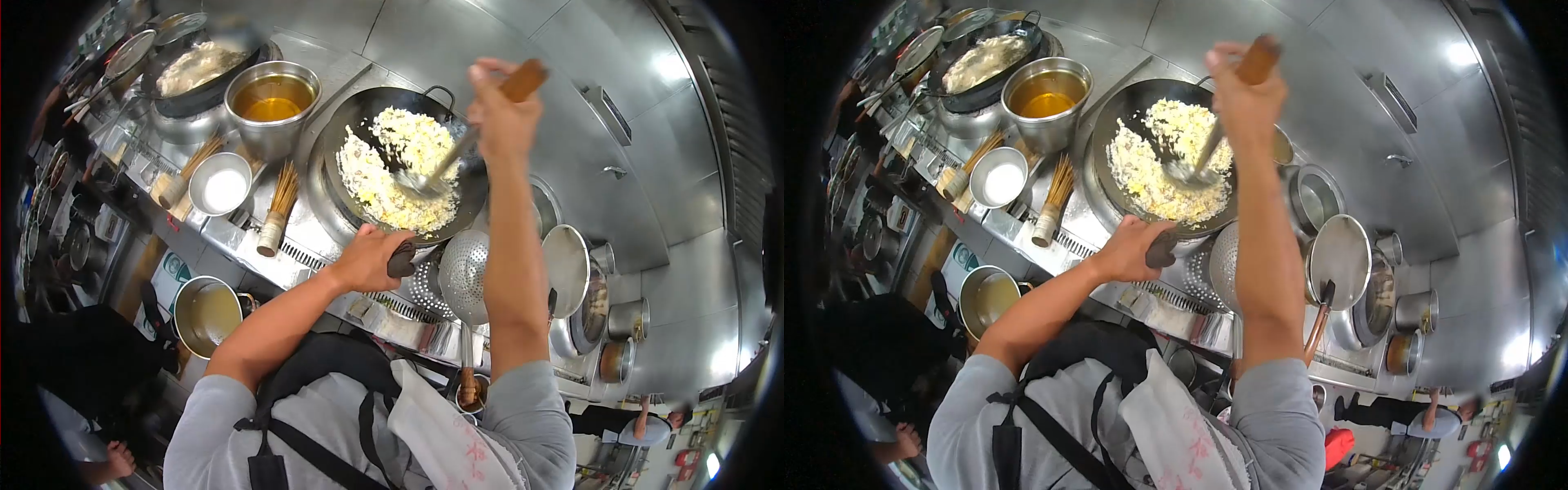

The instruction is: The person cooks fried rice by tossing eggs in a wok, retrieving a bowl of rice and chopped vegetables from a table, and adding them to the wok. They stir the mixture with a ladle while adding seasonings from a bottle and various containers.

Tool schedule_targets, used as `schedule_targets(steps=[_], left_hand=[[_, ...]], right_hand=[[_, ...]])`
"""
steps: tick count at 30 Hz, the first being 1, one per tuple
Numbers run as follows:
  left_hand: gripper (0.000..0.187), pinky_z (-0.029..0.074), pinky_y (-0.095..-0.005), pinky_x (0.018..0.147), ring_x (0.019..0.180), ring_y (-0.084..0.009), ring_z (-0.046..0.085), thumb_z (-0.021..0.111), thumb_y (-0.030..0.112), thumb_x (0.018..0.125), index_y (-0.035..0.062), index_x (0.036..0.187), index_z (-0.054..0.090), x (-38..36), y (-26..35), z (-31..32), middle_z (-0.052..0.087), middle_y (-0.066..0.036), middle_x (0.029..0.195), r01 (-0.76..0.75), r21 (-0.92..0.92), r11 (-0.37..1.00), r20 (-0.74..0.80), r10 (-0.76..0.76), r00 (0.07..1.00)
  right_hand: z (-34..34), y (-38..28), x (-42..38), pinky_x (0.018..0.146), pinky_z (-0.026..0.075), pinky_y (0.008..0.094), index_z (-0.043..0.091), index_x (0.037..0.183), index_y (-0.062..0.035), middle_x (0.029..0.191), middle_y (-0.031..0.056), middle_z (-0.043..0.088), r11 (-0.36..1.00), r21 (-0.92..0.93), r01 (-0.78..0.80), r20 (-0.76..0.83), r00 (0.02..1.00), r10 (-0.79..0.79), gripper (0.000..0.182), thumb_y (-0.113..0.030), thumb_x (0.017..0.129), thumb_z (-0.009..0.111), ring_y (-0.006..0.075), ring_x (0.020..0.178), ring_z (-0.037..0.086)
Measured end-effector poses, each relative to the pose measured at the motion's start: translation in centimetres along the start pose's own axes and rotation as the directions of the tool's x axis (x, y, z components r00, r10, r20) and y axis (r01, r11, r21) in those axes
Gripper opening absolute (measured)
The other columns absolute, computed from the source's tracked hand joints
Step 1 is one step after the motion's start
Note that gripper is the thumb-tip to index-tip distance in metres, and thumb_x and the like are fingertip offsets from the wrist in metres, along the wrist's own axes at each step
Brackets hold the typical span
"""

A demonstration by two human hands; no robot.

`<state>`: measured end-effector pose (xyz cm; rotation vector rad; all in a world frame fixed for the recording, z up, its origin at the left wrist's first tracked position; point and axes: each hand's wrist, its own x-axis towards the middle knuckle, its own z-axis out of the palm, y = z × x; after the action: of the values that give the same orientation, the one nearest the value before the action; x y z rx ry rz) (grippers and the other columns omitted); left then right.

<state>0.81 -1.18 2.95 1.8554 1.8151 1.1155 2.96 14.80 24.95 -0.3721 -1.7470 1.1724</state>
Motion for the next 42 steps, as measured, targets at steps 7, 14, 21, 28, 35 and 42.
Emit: schedule_targets(steps=[7, 14, 21, 28, 35, 42], left_hand=[[0.079, 0.032, -0.0372, 0.094, 0.095, -0.0293, 0.058, 0.076, 0.024, 0.060, 0.0104, 0.131, 0.044, 0.1, -0.1, 0.2, 0.064, -0.012, 0.100, 0.004, 0.002, 1.000, -0.004, -0.004, 1.000], [0.080, 0.032, -0.0370, 0.094, 0.094, -0.0307, 0.058, 0.075, 0.022, 0.059, 0.0102, 0.132, 0.045, 0.6, -0.5, -0.1, 0.064, -0.014, 0.098, -0.010, -0.012, 1.000, -0.010, 0.009, 1.000], [0.077, 0.033, -0.0380, 0.093, 0.094, -0.0308, 0.058, 0.075, 0.024, 0.060, 0.0103, 0.130, 0.045, 0.5, -0.6, 0.0, 0.063, -0.014, 0.099, -0.053, 0.008, 0.999, -0.038, 0.053, 0.998], [0.076, 0.033, -0.0375, 0.093, 0.094, -0.0289, 0.059, 0.074, 0.023, 0.060, 0.0116, 0.130, 0.046, 0.2, -0.8, 0.0, 0.065, -0.010, 0.101, -0.013, -0.007, 1.000, -0.004, 0.013, 1.000], [0.082, 0.032, -0.0381, 0.095, 0.099, -0.0289, 0.058, 0.075, 0.024, 0.058, 0.0124, 0.133, 0.043, 0.1, -1.2, -0.2, 0.064, -0.011, 0.105, -0.043, 0.013, 0.999, 0.010, 0.043, 0.999], [0.081, 0.032, -0.0370, 0.094, 0.097, -0.0297, 0.058, 0.076, 0.023, 0.058, 0.0102, 0.131, 0.044, -0.1, -1.0, -0.1, 0.063, -0.011, 0.103, -0.017, 0.017, 1.000, 0.030, 0.016, 0.999]], right_hand=[[-3.1, 2.1, 1.5, 0.041, 0.034, 0.0232, 0.062, 0.101, -0.0024, 0.059, -0.0018, 0.051, 0.984, 0.165, 0.063, -0.175, 0.984, -0.034, 0.020, -0.005, 0.082, 0.069, 0.0061, 0.044, 0.042], [0.7, 3.6, -3.8, 0.042, 0.036, 0.0247, 0.056, 0.101, 0.0014, 0.059, -0.0004, 0.047, 0.974, 0.125, 0.189, -0.190, 0.968, -0.163, 0.020, -0.001, 0.084, 0.067, 0.0079, 0.044, 0.039], [-4.5, 5.5, -0.1, 0.047, 0.039, 0.0219, 0.067, 0.092, -0.0050, 0.070, -0.0001, 0.059, 0.968, -0.121, 0.220, -0.088, 0.969, -0.231, 0.009, -0.004, 0.082, 0.068, 0.0059, 0.052, 0.050], [-10.1, 2.4, 5.9, 0.041, 0.040, 0.0260, 0.058, 0.095, -0.0017, 0.061, 0.0007, 0.050, 0.903, 0.285, 0.322, -0.543, 0.830, -0.124, 0.012, -0.003, 0.084, 0.064, 0.0100, 0.042, 0.043], [-2.7, 0.8, 5.5, 0.041, 0.038, 0.0271, 0.055, 0.101, -0.0018, 0.053, -0.0006, 0.043, 0.976, 0.213, 0.048, -0.017, 0.999, -0.045, 0.021, -0.007, 0.085, 0.067, 0.0102, 0.039, 0.040], [-0.6, 6.3, 0.2, 0.041, 0.037, 0.0264, 0.054, 0.105, 0.0011, 0.052, -0.0004, 0.044, 0.949, 0.278, 0.151, -0.134, 0.984, -0.118, 0.025, -0.004, 0.084, 0.066, 0.0102, 0.039, 0.040]])
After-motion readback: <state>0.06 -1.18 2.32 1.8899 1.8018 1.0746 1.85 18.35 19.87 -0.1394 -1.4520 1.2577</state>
